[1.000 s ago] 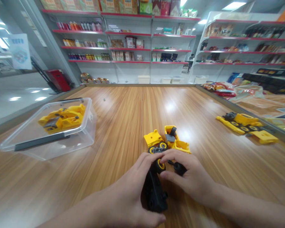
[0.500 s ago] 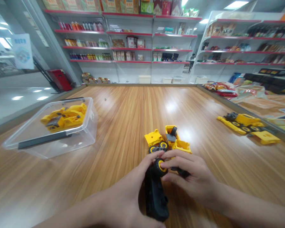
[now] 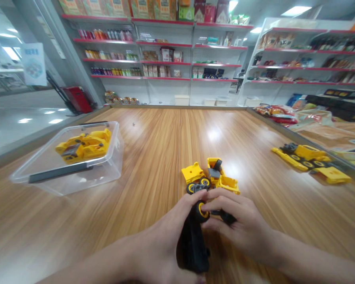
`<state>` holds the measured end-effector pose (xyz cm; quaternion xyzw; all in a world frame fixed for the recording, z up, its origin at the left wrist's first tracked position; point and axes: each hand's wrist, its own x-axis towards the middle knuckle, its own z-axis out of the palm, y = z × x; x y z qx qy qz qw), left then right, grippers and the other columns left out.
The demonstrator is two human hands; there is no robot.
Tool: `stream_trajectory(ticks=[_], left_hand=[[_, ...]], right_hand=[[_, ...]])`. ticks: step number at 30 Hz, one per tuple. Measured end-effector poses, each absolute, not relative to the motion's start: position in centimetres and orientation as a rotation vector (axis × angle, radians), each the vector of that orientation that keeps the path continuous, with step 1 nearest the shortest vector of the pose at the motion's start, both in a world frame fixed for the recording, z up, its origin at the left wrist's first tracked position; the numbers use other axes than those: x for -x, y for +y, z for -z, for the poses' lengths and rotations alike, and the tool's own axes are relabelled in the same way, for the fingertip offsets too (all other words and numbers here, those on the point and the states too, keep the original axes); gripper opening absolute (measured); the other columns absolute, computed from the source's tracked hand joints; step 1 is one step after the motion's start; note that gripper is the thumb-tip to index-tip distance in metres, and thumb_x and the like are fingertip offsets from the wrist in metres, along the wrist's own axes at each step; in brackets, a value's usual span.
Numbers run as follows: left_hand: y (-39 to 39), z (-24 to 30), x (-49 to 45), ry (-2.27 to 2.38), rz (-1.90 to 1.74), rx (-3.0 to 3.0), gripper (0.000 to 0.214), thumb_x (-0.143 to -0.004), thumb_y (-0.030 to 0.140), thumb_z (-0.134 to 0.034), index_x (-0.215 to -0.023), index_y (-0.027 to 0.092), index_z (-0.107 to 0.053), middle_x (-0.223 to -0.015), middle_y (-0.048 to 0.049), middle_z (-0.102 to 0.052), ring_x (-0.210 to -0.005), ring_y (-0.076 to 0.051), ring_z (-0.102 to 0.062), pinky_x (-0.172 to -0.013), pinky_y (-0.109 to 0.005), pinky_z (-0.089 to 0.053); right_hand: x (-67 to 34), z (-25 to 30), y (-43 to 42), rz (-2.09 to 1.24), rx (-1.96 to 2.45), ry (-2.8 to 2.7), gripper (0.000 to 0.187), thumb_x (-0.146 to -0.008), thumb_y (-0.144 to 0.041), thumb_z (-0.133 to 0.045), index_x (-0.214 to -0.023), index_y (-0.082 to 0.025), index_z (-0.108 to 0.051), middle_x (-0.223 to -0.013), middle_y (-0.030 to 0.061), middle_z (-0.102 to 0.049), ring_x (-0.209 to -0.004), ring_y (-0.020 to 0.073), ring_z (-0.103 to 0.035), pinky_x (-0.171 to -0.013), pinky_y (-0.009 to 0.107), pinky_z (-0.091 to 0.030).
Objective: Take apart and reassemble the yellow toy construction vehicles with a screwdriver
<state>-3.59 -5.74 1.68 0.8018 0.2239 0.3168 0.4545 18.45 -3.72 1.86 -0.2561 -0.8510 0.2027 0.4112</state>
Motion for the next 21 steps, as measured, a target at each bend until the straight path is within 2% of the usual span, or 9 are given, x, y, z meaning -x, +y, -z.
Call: stream_trajectory(ticks=[4, 7, 9, 11, 13, 16, 19, 21], left_hand=[[-5.7, -1.2, 3.7, 0.543, -0.765, -1.963, 0.119, -0.062, 0.019, -0.081, -0.154, 0.022, -0.006, -0.156, -0.0149, -0.026, -0.142, -0.036, -0.031, -0.119, -0.048, -0.024], [-5.7, -1.5, 3.9, 0.547, -0.730, -1.908, 0.119, -0.064, 0.024, -0.082, -0.154, 0.022, -0.005, -0.157, -0.0154, -0.025, -0.142, -0.037, -0.029, -0.119, -0.051, -0.021], [-5.7, -1.8, 4.1, 0.546, -0.700, -1.815, 0.106, -0.073, 0.028, -0.077, -0.154, 0.023, -0.009, -0.157, -0.0139, -0.026, -0.143, -0.036, -0.028, -0.119, -0.052, -0.021], [-5.6, -2.0, 4.1, 0.556, -0.682, -1.689, 0.081, -0.087, 0.030, -0.063, -0.153, 0.025, -0.017, -0.155, -0.0109, -0.030, -0.143, -0.032, -0.028, -0.118, -0.050, -0.021], [-5.5, -1.8, 4.0, 0.551, -0.697, -1.529, 0.059, -0.096, 0.028, -0.050, -0.150, 0.027, -0.026, -0.150, -0.0084, -0.038, -0.142, -0.029, -0.029, -0.117, -0.048, -0.022], [-5.3, -0.9, 3.7, 0.481, -0.734, -1.272, 0.056, -0.092, 0.024, -0.054, -0.145, 0.027, -0.036, -0.140, -0.0072, -0.047, -0.138, -0.029, -0.034, -0.113, -0.047, -0.027], [-5.1, -0.1, 3.3, 0.431, -0.766, -1.142, 0.061, -0.085, 0.019, -0.062, -0.141, 0.026, -0.040, -0.139, -0.0076, -0.048, -0.135, -0.029, -0.037, -0.111, -0.047, -0.030], [-5.0, 0.2, 3.2, 0.443, -0.792, -1.168, 0.058, -0.086, 0.015, -0.060, -0.140, 0.027, -0.041, -0.141, -0.0081, -0.046, -0.134, -0.028, -0.039, -0.112, -0.047, -0.029]], right_hand=[[-18.7, -2.0, -3.6, -0.555, 0.627, -2.174, 0.034, -0.084, -0.018, -0.072, -0.116, -0.017, -0.060, -0.110, 0.0074, -0.068, -0.104, 0.0164, -0.065, -0.094, 0.026, -0.051], [-18.9, -2.2, -3.6, -0.554, 0.550, -2.234, 0.033, -0.087, -0.015, -0.069, -0.119, -0.015, -0.061, -0.114, 0.0092, -0.067, -0.109, 0.0168, -0.064, -0.097, 0.027, -0.050], [-19.0, -2.1, -3.6, -0.526, 0.534, -2.242, 0.031, -0.087, -0.014, -0.068, -0.118, -0.015, -0.063, -0.114, 0.0101, -0.067, -0.108, 0.0169, -0.064, -0.095, 0.027, -0.052], [-19.0, -2.1, -3.6, -0.507, 0.541, -2.229, 0.030, -0.086, -0.015, -0.069, -0.116, -0.014, -0.064, -0.111, 0.0106, -0.067, -0.104, 0.0167, -0.066, -0.092, 0.026, -0.054], [-18.9, -2.1, -3.6, -0.499, 0.547, -2.215, 0.028, -0.086, -0.017, -0.071, -0.113, -0.013, -0.066, -0.109, 0.0107, -0.067, -0.100, 0.0162, -0.067, -0.089, 0.025, -0.055], [-18.8, -2.1, -3.5, -0.487, 0.539, -2.203, 0.025, -0.085, -0.017, -0.072, -0.109, -0.013, -0.067, -0.108, 0.0110, -0.068, -0.099, 0.0161, -0.068, -0.088, 0.025, -0.055], [-18.9, -1.9, -3.4, -0.481, 0.558, -2.180, 0.022, -0.085, -0.014, -0.072, -0.106, -0.014, -0.069, -0.108, 0.0101, -0.070, -0.098, 0.0152, -0.069, -0.088, 0.023, -0.055], [-19.1, -1.6, -3.2, -0.494, 0.606, -2.151, 0.022, -0.083, -0.014, -0.073, -0.105, -0.016, -0.070, -0.106, 0.0077, -0.072, -0.096, 0.0145, -0.070, -0.087, 0.022, -0.055]])
